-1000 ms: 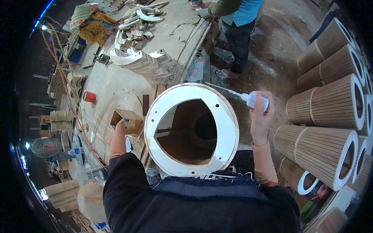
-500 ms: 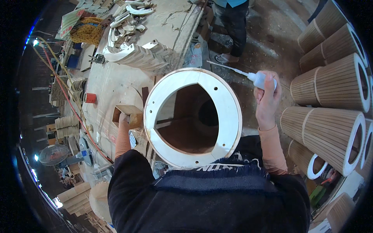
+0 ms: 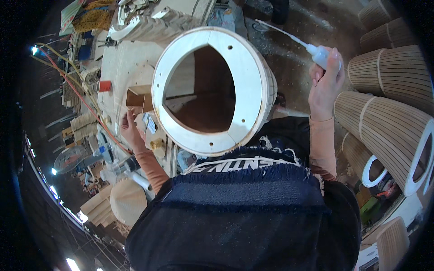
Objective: Applying glue and assembling wooden slats onto a circular frame for a large cylindrical object.
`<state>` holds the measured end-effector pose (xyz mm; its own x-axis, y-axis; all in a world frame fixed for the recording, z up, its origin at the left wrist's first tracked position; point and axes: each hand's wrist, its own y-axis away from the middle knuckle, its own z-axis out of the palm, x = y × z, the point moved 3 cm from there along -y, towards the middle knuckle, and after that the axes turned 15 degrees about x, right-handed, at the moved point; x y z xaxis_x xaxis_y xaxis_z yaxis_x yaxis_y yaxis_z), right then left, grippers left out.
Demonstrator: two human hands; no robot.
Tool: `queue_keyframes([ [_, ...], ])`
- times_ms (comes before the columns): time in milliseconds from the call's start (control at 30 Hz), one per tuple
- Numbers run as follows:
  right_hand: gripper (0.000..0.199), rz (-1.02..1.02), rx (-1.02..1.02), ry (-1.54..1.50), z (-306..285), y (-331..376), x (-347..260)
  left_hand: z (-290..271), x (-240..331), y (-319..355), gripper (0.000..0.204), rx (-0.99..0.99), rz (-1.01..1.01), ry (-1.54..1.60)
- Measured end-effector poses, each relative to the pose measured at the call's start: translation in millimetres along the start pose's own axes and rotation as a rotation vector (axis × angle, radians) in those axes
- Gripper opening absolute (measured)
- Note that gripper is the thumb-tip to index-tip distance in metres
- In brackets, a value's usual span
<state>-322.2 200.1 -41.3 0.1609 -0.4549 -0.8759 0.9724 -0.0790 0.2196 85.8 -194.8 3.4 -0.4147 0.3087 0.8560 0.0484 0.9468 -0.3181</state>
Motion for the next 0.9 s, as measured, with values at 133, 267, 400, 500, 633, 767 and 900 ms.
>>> queue_keyframes([
  [133,0.04,0.027,-0.04,0.012,-5,3,2,27,73,83,0.015,-0.157,-0.004,0.099],
  [267,0.041,0.0,-0.06,-0.004,-4,2,-4,53,121,153,0.011,-0.344,-0.075,0.162],
  [400,0.041,0.008,-0.068,-0.019,-5,0,-10,64,153,194,0.007,-0.538,0.013,0.007],
  [500,0.042,-0.017,-0.064,-0.016,-9,0,-11,68,163,210,0.01,-0.642,0.072,-0.03],
  [633,0.045,0.001,-0.052,0.03,-15,1,-8,76,162,227,0.016,-0.672,0.204,-0.03],
  [767,0.047,0.009,-0.038,0.067,-17,4,-5,78,161,235,0.018,-0.635,0.398,-0.041],
  [900,0.048,0.015,-0.023,0.064,-16,5,-6,79,163,240,0.019,-0.628,0.433,-0.078],
])
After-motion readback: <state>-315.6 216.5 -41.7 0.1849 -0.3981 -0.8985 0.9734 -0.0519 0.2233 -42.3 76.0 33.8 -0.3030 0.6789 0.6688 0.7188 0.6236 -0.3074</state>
